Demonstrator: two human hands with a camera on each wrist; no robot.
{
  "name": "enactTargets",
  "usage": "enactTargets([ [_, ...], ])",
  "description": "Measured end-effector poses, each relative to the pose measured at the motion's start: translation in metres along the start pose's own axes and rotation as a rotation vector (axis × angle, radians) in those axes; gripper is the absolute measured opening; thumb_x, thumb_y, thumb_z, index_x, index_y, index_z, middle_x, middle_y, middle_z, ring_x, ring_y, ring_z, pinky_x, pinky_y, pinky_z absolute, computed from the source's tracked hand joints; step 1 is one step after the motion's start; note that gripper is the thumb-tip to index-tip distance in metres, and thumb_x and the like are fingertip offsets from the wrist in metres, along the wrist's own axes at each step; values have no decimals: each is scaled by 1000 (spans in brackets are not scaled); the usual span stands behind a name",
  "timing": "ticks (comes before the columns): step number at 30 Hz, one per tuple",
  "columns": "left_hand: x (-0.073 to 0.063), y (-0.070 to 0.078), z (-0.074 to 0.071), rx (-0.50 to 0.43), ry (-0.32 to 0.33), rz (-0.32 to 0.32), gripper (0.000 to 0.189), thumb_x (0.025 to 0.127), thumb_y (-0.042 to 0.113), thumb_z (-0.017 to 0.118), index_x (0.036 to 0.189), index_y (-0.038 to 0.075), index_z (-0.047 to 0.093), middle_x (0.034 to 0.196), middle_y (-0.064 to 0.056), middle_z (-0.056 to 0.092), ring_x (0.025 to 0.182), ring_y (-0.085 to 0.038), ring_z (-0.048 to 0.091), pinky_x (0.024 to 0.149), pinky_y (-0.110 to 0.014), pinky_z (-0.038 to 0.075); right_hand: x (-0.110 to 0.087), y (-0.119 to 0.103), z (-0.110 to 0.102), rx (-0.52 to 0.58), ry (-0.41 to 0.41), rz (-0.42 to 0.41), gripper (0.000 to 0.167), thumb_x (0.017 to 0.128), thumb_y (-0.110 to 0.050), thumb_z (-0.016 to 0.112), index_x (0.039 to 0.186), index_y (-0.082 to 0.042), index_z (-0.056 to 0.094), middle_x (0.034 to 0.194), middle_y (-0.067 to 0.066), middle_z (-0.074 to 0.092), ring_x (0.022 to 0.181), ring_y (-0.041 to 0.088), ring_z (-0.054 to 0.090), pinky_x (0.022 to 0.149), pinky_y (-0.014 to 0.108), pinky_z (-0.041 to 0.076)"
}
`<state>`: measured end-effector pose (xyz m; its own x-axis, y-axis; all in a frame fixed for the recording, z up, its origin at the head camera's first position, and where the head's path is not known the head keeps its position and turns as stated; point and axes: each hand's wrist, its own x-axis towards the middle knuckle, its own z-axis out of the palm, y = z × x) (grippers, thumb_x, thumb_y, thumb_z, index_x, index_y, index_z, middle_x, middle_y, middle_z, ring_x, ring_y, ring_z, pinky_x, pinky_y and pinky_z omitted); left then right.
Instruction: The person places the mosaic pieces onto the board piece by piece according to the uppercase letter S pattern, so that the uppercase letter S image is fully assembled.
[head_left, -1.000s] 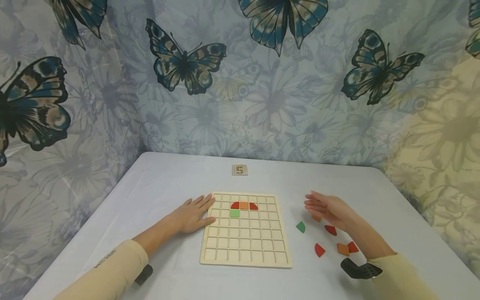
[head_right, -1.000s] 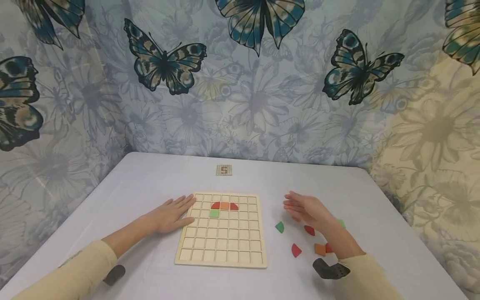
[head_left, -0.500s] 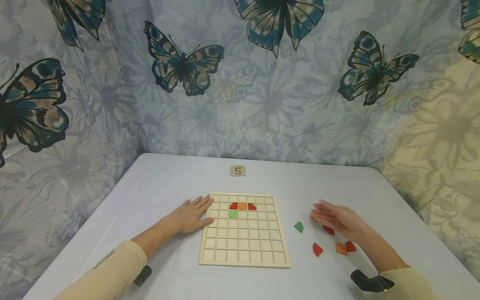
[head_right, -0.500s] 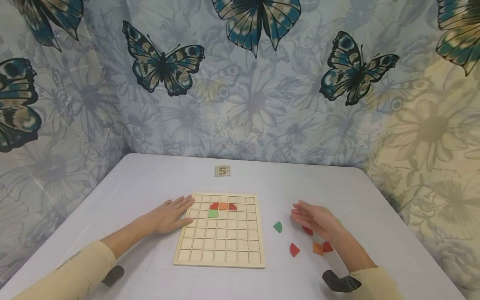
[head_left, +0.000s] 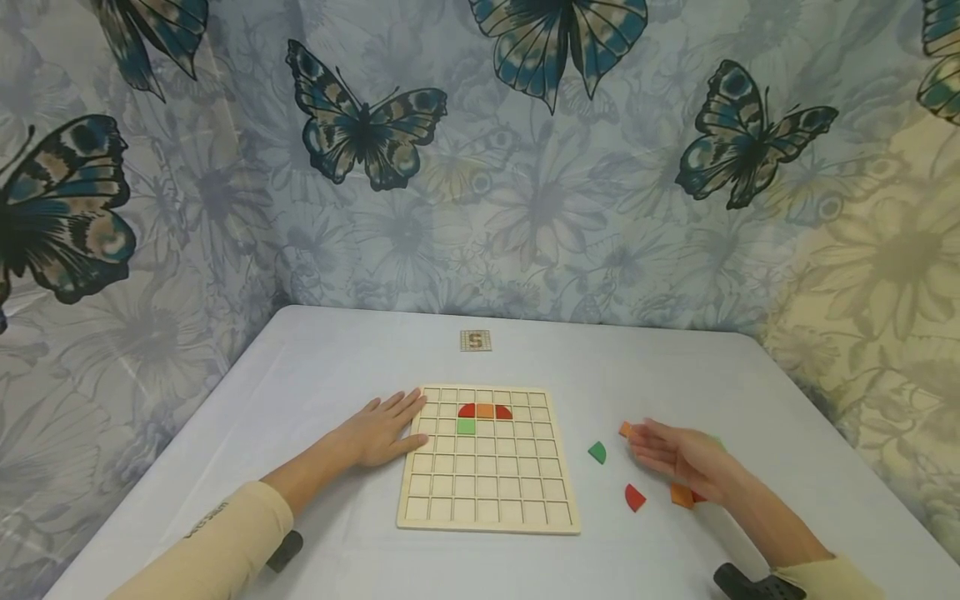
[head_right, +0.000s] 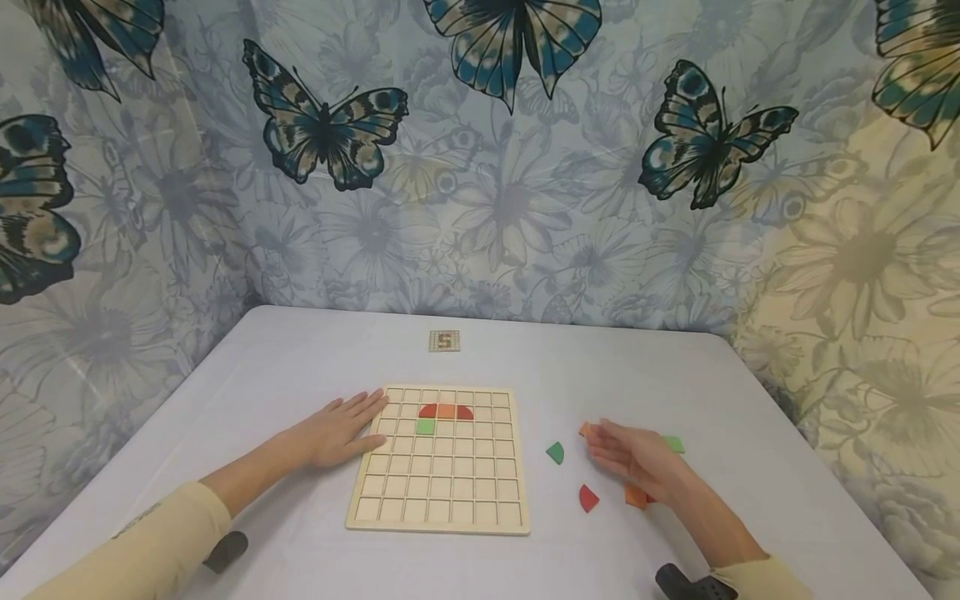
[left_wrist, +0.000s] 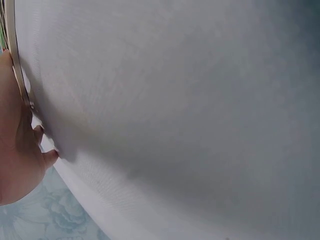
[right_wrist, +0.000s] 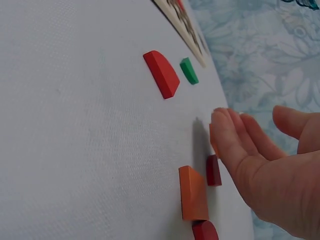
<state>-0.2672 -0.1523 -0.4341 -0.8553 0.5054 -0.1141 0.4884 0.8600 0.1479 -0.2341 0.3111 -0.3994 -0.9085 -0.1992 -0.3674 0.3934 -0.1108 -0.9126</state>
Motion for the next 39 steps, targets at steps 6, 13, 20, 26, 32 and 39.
enactTargets([
  [6,0,0,1,3,2,3,75,98,60,29,153,9,20,158,-8,14,142,-32,16,110,-55,17,-5,5,-3,-66,-56,5,46,100,-19,53,132,13,43,109,13,65,101,22,64,92,37,47],
  [13,-1,2,-3,-2,-6,4,74,99,58,31,153,8,20,158,-9,15,142,-32,16,110,-55,16,-7,9,-6,-160,-89,26,47,100,-20,53,131,14,46,111,13,65,101,21,64,90,38,48],
  [20,-2,4,-8,-6,-16,2,74,99,57,31,153,8,20,158,-9,14,142,-32,16,110,-55,16,-11,12,0,-183,-10,86,45,98,-17,56,130,14,48,109,13,66,98,22,64,89,39,49],
  [26,-2,5,-9,-15,-21,3,73,99,56,33,153,7,20,158,-9,14,142,-32,16,110,-55,16,-14,13,0,-178,-20,101,44,98,-17,55,129,14,48,108,12,66,98,21,64,89,40,49],
  [32,-1,7,-10,-13,-23,6,73,99,56,33,153,7,20,158,-9,14,142,-32,16,110,-55,16,-16,16,-3,-208,-88,83,39,99,-16,53,126,12,53,108,11,66,98,21,64,89,39,50],
  [39,0,4,-5,-9,-29,-8,74,99,58,31,153,8,19,158,-9,13,142,-32,15,110,-55,15,-21,17,0,-232,-132,59,37,98,-15,56,122,12,58,108,12,67,96,20,66,86,35,51],
])
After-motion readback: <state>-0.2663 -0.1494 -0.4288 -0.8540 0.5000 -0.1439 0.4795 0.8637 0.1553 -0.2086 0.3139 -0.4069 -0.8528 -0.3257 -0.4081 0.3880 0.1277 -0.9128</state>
